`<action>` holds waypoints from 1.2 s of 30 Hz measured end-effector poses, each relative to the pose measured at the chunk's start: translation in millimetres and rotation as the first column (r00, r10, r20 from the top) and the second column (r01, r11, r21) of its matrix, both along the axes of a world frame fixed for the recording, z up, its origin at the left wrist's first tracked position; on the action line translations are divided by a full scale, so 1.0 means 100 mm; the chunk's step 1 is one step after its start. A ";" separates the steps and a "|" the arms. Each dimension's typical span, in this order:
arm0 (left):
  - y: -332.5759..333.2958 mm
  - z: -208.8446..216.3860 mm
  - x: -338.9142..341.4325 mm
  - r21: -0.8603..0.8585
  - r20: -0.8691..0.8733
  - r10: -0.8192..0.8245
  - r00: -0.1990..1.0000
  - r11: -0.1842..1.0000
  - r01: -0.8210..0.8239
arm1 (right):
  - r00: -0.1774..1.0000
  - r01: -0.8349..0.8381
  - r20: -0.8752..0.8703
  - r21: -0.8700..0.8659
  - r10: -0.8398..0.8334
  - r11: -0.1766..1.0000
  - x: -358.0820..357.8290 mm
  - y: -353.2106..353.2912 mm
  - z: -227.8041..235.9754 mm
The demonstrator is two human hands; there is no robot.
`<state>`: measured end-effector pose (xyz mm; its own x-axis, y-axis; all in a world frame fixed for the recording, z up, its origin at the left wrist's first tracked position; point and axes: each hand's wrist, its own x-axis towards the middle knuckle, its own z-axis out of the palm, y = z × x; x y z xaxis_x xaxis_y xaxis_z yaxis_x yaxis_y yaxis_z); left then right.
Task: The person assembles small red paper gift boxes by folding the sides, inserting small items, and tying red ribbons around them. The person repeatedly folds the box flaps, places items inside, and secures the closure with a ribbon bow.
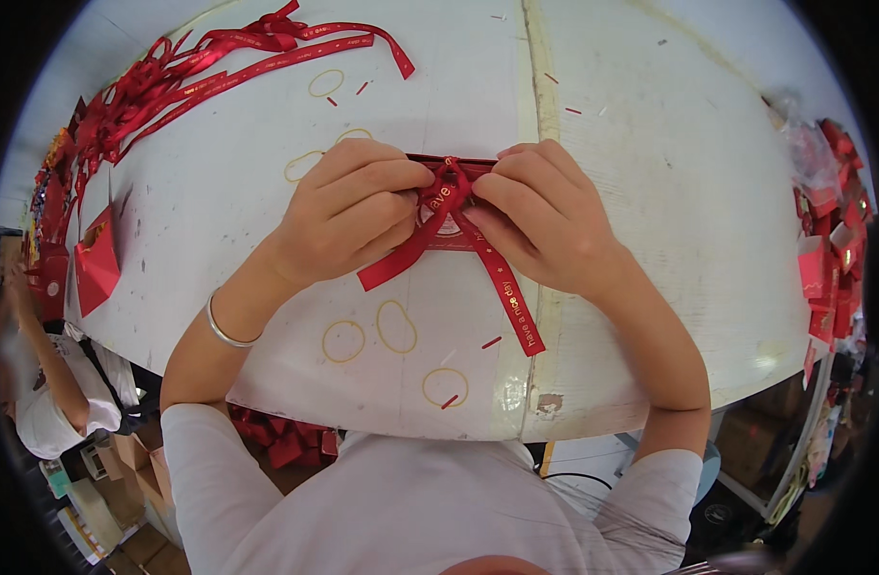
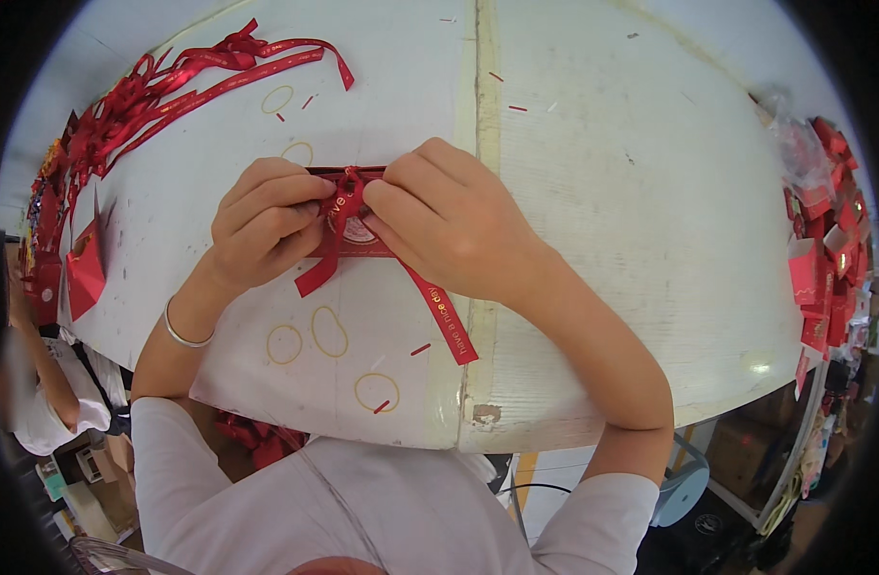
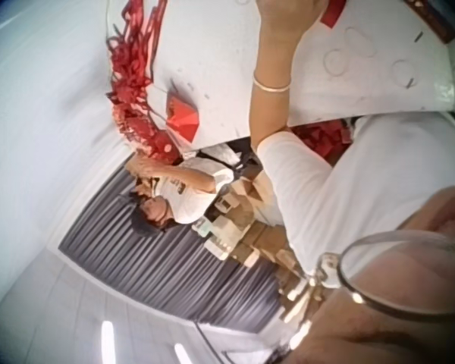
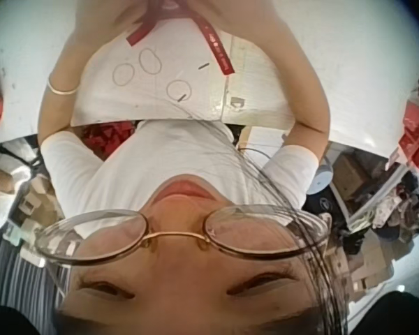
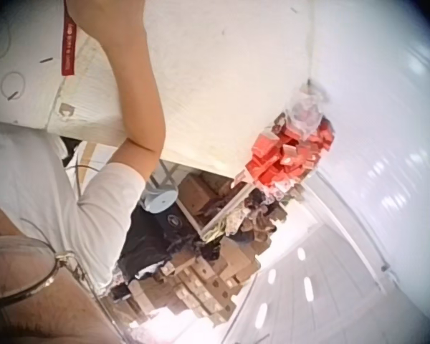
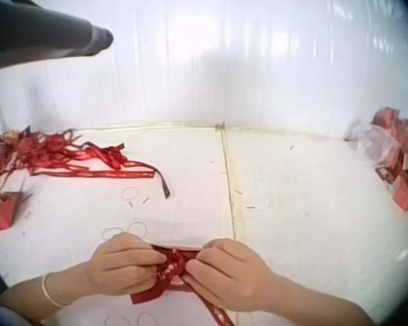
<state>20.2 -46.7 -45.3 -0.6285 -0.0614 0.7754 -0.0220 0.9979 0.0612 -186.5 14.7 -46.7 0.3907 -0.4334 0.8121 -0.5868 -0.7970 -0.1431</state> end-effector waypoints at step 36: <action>0.12 -0.02 0.18 -0.306 0.083 0.198 0.977 0.938 -0.164 | 0.971 0.148 -0.201 0.069 -0.132 0.987 -0.08 0.15 0.15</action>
